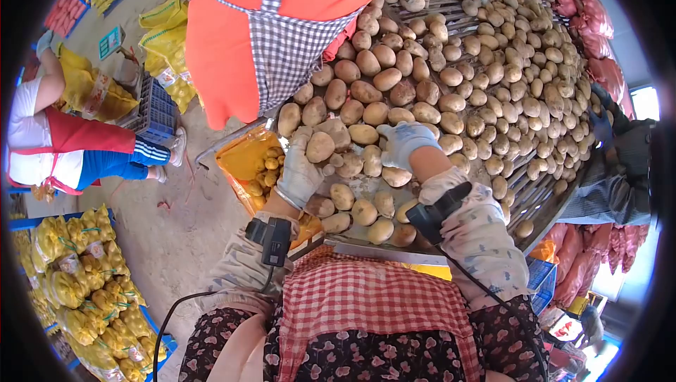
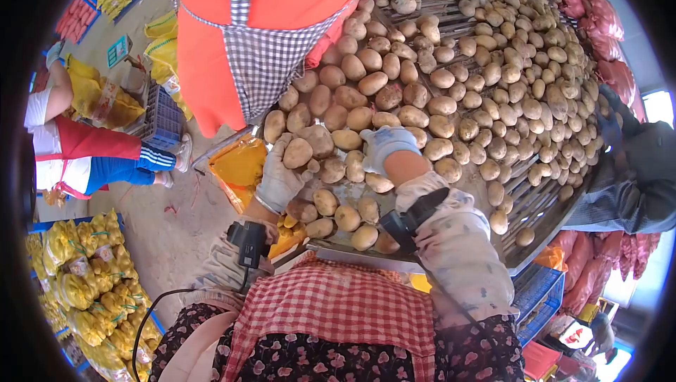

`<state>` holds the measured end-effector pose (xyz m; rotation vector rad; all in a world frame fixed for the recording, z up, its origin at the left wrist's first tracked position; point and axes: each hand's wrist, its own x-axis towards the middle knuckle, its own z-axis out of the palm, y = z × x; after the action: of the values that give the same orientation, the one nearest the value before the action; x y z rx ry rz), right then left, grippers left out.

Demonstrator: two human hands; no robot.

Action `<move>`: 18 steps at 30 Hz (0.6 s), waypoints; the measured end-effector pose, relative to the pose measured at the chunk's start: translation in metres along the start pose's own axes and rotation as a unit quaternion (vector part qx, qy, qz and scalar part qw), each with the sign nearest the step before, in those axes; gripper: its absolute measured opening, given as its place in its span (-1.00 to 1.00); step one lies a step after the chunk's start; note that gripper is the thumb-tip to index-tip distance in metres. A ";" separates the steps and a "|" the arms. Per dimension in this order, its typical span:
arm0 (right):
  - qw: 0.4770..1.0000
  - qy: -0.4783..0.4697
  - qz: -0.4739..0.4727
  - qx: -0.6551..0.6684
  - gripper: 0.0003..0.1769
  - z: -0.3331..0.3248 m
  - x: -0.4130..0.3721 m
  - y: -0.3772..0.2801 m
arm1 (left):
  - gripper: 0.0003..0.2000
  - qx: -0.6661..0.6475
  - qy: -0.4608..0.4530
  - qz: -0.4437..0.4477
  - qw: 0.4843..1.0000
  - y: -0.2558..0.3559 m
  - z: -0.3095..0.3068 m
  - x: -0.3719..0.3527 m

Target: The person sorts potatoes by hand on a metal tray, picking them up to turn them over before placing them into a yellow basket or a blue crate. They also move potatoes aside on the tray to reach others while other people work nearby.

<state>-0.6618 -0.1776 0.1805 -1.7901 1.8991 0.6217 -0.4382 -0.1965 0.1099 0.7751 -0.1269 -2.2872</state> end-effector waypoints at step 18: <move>0.092 0.163 -0.223 0.957 -0.36 0.175 -0.142 0.048 | -0.41 0.515 -0.319 0.084 0.791 -0.158 0.119 -0.032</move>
<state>-0.6988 0.0441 0.1285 -0.0771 0.4005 -1.8590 -0.5816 -0.0730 0.1758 0.3745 -1.7818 -2.0875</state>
